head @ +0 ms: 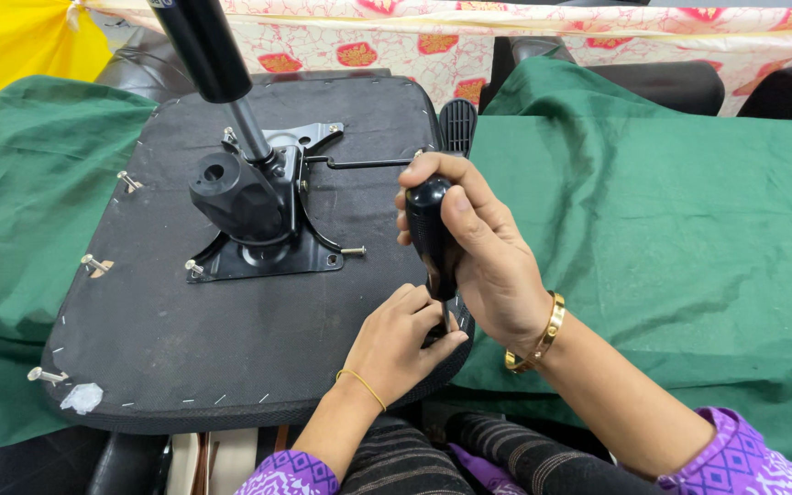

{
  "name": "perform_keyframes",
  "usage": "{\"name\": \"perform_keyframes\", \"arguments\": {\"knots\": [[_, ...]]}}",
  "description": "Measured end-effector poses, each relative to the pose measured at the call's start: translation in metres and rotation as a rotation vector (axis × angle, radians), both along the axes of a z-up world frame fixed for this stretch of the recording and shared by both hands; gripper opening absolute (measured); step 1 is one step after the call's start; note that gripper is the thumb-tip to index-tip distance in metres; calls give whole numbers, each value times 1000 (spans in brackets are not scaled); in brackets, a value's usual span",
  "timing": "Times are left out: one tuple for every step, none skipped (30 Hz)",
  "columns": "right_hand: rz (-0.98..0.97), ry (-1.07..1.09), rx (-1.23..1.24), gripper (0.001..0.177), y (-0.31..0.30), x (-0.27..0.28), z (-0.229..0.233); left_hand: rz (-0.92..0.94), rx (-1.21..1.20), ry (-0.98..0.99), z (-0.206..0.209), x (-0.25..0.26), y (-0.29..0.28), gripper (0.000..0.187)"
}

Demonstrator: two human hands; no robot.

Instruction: The person uses a screwdriver to tighten screws on the underside of an office chair seat, securing the central gas lift mechanism to the seat base. The person works on multiple screws around the base plate.

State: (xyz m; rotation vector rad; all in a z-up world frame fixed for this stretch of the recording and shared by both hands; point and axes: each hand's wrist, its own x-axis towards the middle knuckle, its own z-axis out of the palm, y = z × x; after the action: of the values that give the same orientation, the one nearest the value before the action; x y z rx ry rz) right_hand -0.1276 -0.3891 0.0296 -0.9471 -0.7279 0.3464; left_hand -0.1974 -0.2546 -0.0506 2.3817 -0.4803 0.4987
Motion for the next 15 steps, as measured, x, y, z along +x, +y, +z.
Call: {"name": "perform_keyframes", "arguments": {"knots": [[17,11,8,39,-1,1,1,4,4,7,0,0,0,27],[34,21,15,39,-1,2,3,8,8,15,-1,0,0,28],[33,29,21,39,-3,3,4,13,13,23,-1,0,0,29],[32,37,27,38,-4,5,5,6,-5,14,-2,0,0,27],[30,46,33,38,-5,6,6,-2,-24,6,-2,0,0,26],[20,65,16,38,-6,7,7,-9,-42,-2,-3,-1,0,24],[9,84,-1,38,-7,8,7,-4,-41,14,-3,0,0,25],[-2,102,-18,38,-8,9,7,0,-40,29,-3,0,0,25],[34,87,-12,40,-8,10,7,3,-38,43,-3,1,0,26],[70,72,-5,42,-7,11,6,3,-36,43,-3,1,0,25],[109,56,2,44,-6,12,5,6,-34,42,-3,1,0,24],[150,70,7,44,-5,12,4,9,-32,42,-3,0,0,23],[195,84,10,45,-2,12,3,2,-46,27,-3,0,0,23],[239,97,14,46,-1,12,2,-5,-60,11,-4,0,0,22],[237,93,20,47,1,12,0,-14,-73,-3,-4,0,1,22]]}}
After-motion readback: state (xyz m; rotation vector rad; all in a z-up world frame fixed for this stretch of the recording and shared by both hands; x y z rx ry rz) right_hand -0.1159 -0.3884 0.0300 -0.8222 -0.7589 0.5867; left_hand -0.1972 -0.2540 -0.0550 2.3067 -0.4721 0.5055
